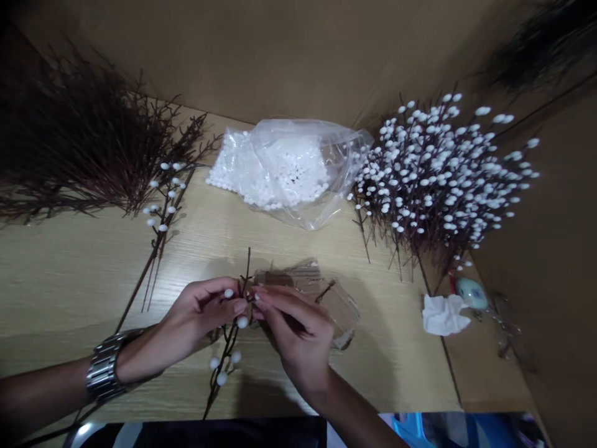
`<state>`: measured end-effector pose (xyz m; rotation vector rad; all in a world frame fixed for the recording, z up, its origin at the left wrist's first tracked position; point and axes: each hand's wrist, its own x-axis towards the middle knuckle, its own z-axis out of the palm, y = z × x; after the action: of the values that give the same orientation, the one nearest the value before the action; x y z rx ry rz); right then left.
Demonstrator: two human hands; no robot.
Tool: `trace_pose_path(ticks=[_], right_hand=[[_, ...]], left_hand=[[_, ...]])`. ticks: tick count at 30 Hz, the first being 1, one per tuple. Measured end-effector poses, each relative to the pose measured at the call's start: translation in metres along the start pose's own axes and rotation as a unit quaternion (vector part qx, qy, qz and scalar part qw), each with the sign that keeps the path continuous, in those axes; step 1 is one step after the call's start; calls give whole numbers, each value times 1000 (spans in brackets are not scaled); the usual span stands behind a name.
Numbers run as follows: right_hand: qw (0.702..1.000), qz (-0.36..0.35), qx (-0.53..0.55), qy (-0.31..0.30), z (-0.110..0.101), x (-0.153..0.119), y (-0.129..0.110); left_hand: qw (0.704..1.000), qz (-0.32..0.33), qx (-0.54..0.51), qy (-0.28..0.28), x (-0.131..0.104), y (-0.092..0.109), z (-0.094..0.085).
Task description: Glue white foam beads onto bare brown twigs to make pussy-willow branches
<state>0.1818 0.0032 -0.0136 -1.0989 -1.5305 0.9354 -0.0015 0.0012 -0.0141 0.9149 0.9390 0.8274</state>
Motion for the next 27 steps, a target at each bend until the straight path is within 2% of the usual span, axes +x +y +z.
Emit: trace_pose_path(ticks=[9,18,27], right_hand=[[1000,-3,-3,1,1,-2,1],[992,92,91,-6,2,-4,1],[993,91,71,-21,0,-2,2]], left_hand=[[1000,-3,-7,-5,0,0,0],[999,-16,-44,-19,0,2,0],[998,9,-57,-36,-2,0,-1]])
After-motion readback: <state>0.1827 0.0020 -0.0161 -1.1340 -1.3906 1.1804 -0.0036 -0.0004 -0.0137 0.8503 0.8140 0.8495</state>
